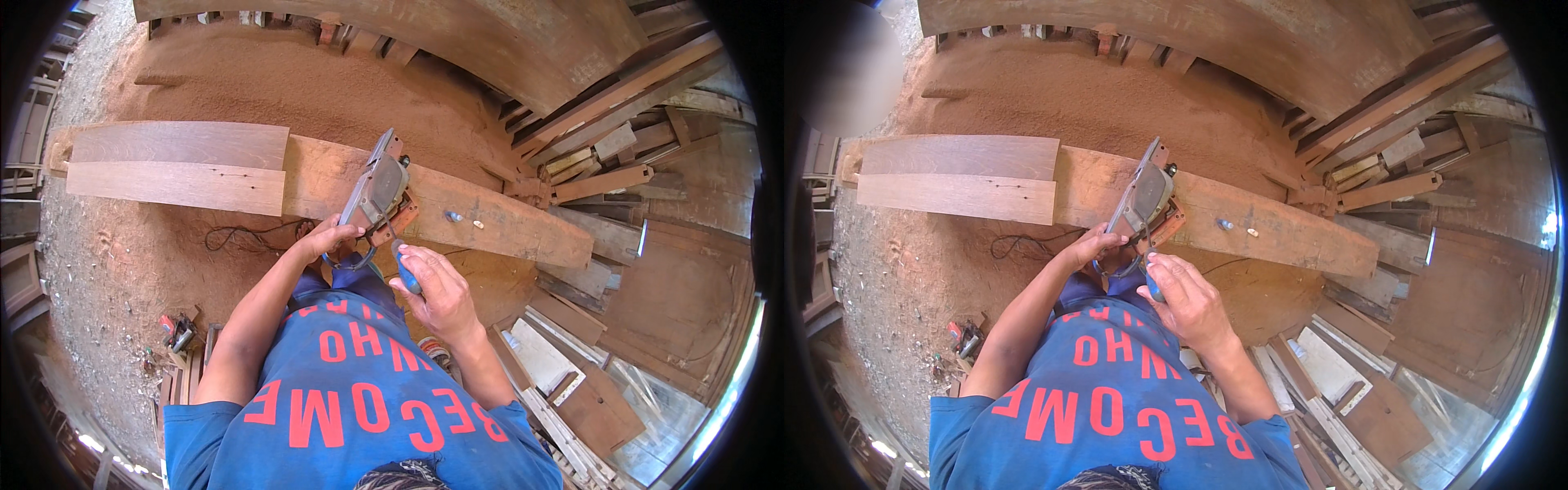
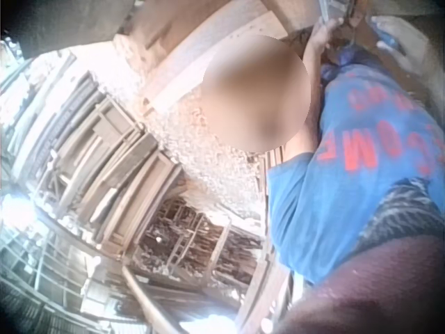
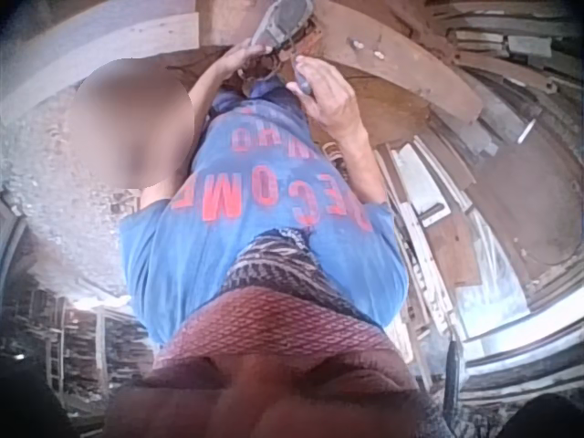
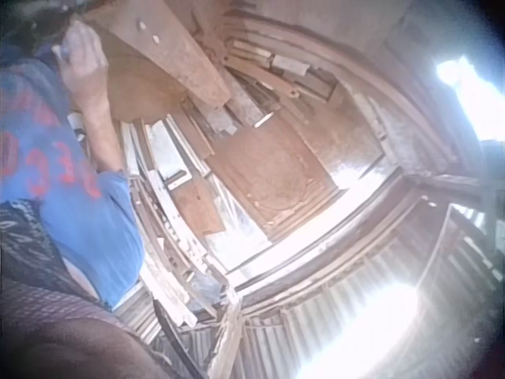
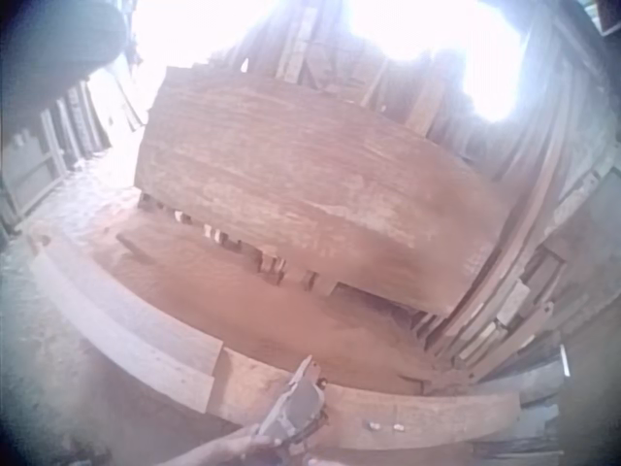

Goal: The person services a wood planer by using a screwdriver to remove and replace screws on the tool's plate while standing in a workshop.

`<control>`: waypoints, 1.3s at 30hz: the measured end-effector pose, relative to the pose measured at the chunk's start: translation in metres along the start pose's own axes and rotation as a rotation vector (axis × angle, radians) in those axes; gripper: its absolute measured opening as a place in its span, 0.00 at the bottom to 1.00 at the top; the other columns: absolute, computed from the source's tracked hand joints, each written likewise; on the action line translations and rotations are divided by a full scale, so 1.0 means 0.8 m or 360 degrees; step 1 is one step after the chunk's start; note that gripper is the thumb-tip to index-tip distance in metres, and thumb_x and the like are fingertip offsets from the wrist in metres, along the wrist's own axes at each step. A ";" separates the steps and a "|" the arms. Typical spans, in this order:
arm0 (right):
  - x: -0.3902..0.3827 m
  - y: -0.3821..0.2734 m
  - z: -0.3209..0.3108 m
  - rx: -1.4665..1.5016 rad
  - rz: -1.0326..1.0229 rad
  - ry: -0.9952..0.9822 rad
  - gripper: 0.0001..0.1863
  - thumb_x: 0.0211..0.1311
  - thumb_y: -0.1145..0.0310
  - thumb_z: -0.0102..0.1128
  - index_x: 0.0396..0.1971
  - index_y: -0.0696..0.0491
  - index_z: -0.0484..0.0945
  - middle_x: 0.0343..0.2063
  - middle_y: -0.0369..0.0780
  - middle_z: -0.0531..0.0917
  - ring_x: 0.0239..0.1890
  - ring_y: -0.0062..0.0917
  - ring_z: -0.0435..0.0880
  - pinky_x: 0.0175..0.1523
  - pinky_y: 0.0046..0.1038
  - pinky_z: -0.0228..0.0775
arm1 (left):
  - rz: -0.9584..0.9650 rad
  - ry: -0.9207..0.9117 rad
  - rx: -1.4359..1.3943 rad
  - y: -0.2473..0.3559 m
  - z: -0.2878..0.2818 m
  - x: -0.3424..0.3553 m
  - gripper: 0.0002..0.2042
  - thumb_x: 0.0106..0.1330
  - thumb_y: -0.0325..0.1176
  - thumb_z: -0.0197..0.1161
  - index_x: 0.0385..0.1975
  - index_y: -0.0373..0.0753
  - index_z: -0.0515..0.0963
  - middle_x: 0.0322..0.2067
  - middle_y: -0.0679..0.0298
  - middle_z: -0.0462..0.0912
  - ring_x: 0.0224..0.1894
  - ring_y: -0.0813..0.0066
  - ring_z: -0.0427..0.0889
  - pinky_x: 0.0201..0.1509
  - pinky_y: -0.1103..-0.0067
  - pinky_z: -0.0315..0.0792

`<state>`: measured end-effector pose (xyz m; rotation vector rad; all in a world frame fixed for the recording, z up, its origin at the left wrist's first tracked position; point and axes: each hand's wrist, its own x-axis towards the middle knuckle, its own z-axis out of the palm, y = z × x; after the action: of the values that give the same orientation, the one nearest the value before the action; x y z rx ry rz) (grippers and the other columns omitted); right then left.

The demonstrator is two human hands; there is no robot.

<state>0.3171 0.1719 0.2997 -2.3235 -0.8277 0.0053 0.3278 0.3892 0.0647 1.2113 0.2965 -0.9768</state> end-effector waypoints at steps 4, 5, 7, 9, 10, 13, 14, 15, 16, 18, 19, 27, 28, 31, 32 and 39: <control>0.006 0.003 -0.006 0.0010 0.0082 0.0039 0.22 0.57 0.70 0.78 0.50 0.59 0.80 0.48 0.49 0.87 0.50 0.43 0.88 0.54 0.38 0.83 | -0.0025 -0.0025 -0.0003 0.002 -0.001 -0.001 0.26 0.58 0.56 0.71 0.46 0.43 0.74 0.31 0.73 0.71 0.29 0.83 0.66 0.30 0.82 0.59; 0.009 0.007 -0.011 0.0020 0.0127 0.0070 0.21 0.58 0.69 0.78 0.49 0.58 0.80 0.47 0.49 0.88 0.49 0.43 0.89 0.53 0.38 0.83 | -0.0023 -0.0017 0.0009 0.001 -0.001 0.000 0.26 0.58 0.56 0.71 0.46 0.43 0.75 0.30 0.73 0.71 0.29 0.83 0.66 0.31 0.82 0.59; 0.015 0.018 -0.021 0.0063 0.0451 0.0178 0.19 0.60 0.68 0.77 0.48 0.56 0.82 0.45 0.48 0.89 0.47 0.40 0.90 0.51 0.36 0.83 | -0.0018 0.0002 0.0031 -0.001 -0.001 0.002 0.26 0.58 0.56 0.71 0.46 0.43 0.75 0.30 0.73 0.71 0.29 0.83 0.66 0.31 0.81 0.59; 0.022 0.038 -0.030 0.0079 0.0677 0.0354 0.15 0.63 0.65 0.76 0.45 0.55 0.83 0.34 0.48 0.89 0.35 0.36 0.90 0.43 0.33 0.81 | 0.0012 0.0033 0.0076 -0.002 -0.001 0.004 0.26 0.58 0.56 0.71 0.46 0.43 0.76 0.30 0.73 0.71 0.29 0.82 0.67 0.31 0.81 0.60; 0.029 0.044 -0.041 0.0020 0.0821 0.0245 0.15 0.63 0.65 0.76 0.44 0.56 0.83 0.32 0.48 0.88 0.33 0.35 0.89 0.40 0.33 0.79 | 0.0027 0.0054 0.0096 -0.003 -0.001 0.005 0.26 0.58 0.55 0.71 0.46 0.42 0.76 0.29 0.73 0.71 0.30 0.82 0.67 0.32 0.81 0.61; 0.045 0.055 -0.070 -0.0100 0.1094 -0.0002 0.16 0.65 0.61 0.74 0.40 0.59 0.84 0.21 0.50 0.83 0.22 0.34 0.79 0.32 0.34 0.72 | 0.0035 0.0139 0.0080 0.019 0.013 -0.006 0.23 0.57 0.52 0.72 0.40 0.40 0.78 0.29 0.70 0.74 0.31 0.78 0.71 0.35 0.77 0.65; 0.047 0.061 -0.075 -0.0121 0.1137 -0.0104 0.16 0.65 0.60 0.74 0.40 0.59 0.85 0.21 0.50 0.83 0.22 0.35 0.80 0.33 0.35 0.72 | 0.0034 0.0142 0.0093 0.020 0.014 -0.006 0.24 0.57 0.52 0.72 0.43 0.38 0.79 0.31 0.69 0.75 0.33 0.77 0.72 0.37 0.76 0.66; 0.048 0.068 -0.080 -0.0142 0.1180 -0.0205 0.16 0.65 0.60 0.73 0.40 0.58 0.85 0.21 0.50 0.83 0.22 0.35 0.80 0.33 0.36 0.73 | 0.0031 0.0146 0.0106 0.022 0.016 -0.005 0.26 0.57 0.52 0.72 0.45 0.37 0.79 0.32 0.67 0.77 0.35 0.75 0.73 0.40 0.76 0.68; 0.050 0.073 -0.084 -0.0161 0.1224 -0.0305 0.16 0.65 0.59 0.73 0.41 0.58 0.85 0.22 0.50 0.83 0.22 0.35 0.80 0.33 0.37 0.73 | 0.0029 0.0148 0.0121 0.024 0.017 -0.004 0.27 0.57 0.52 0.72 0.47 0.35 0.79 0.34 0.66 0.78 0.36 0.74 0.74 0.42 0.75 0.69; 0.065 0.081 -0.090 -0.0181 0.1239 -0.0464 0.16 0.66 0.59 0.72 0.41 0.58 0.86 0.23 0.50 0.83 0.24 0.39 0.82 0.35 0.38 0.74 | 0.0005 0.0121 0.0159 0.030 0.018 -0.006 0.30 0.57 0.53 0.72 0.52 0.34 0.79 0.37 0.63 0.80 0.40 0.71 0.76 0.47 0.74 0.70; 0.073 0.082 -0.094 -0.0192 0.1249 -0.0542 0.16 0.66 0.59 0.71 0.41 0.58 0.86 0.23 0.51 0.84 0.25 0.40 0.83 0.35 0.39 0.74 | -0.0007 0.0103 0.0179 0.032 0.018 -0.007 0.32 0.57 0.53 0.72 0.54 0.33 0.78 0.39 0.61 0.81 0.42 0.70 0.76 0.49 0.73 0.71; 0.100 0.075 -0.118 -0.0201 0.0193 -0.0940 0.12 0.59 0.77 0.68 0.44 0.58 0.84 0.38 0.50 0.82 0.45 0.49 0.82 0.49 0.45 0.75 | -0.0026 0.0157 0.0186 0.025 0.017 0.002 0.35 0.54 0.54 0.73 0.54 0.32 0.77 0.41 0.58 0.80 0.44 0.68 0.76 0.51 0.71 0.69; 0.099 0.074 -0.118 -0.0217 0.0146 -0.0988 0.13 0.58 0.78 0.68 0.44 0.58 0.84 0.39 0.50 0.81 0.46 0.49 0.82 0.50 0.46 0.75 | -0.0033 0.0117 0.0182 0.038 0.022 -0.009 0.37 0.55 0.53 0.73 0.57 0.29 0.77 0.45 0.54 0.83 0.48 0.64 0.79 0.57 0.69 0.72; 0.115 0.059 -0.110 -0.0328 0.0205 -0.0987 0.10 0.60 0.76 0.66 0.42 0.58 0.84 0.39 0.50 0.82 0.46 0.52 0.83 0.50 0.46 0.76 | -0.0004 0.0148 0.0217 0.039 0.022 -0.011 0.36 0.55 0.52 0.73 0.57 0.29 0.77 0.44 0.55 0.83 0.48 0.63 0.79 0.57 0.69 0.72; 0.120 0.059 -0.109 -0.0443 0.0358 -0.1116 0.09 0.62 0.74 0.65 0.42 0.57 0.84 0.39 0.50 0.82 0.45 0.51 0.83 0.48 0.46 0.77 | 0.0027 0.0214 0.0194 0.038 0.027 -0.012 0.35 0.55 0.52 0.73 0.56 0.29 0.77 0.43 0.55 0.83 0.47 0.64 0.79 0.56 0.70 0.72; 0.120 0.067 -0.105 -0.0769 0.0090 -0.1302 0.08 0.64 0.68 0.63 0.39 0.54 0.82 0.34 0.50 0.86 0.41 0.50 0.85 0.46 0.48 0.77 | 0.0083 0.0293 0.0221 0.035 0.037 -0.011 0.36 0.54 0.50 0.73 0.57 0.28 0.76 0.45 0.53 0.83 0.48 0.63 0.79 0.56 0.69 0.73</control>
<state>0.4419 0.1456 0.3532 -2.8152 -1.2492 0.9237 0.3353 0.3680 0.0997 1.4325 0.3450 -0.8528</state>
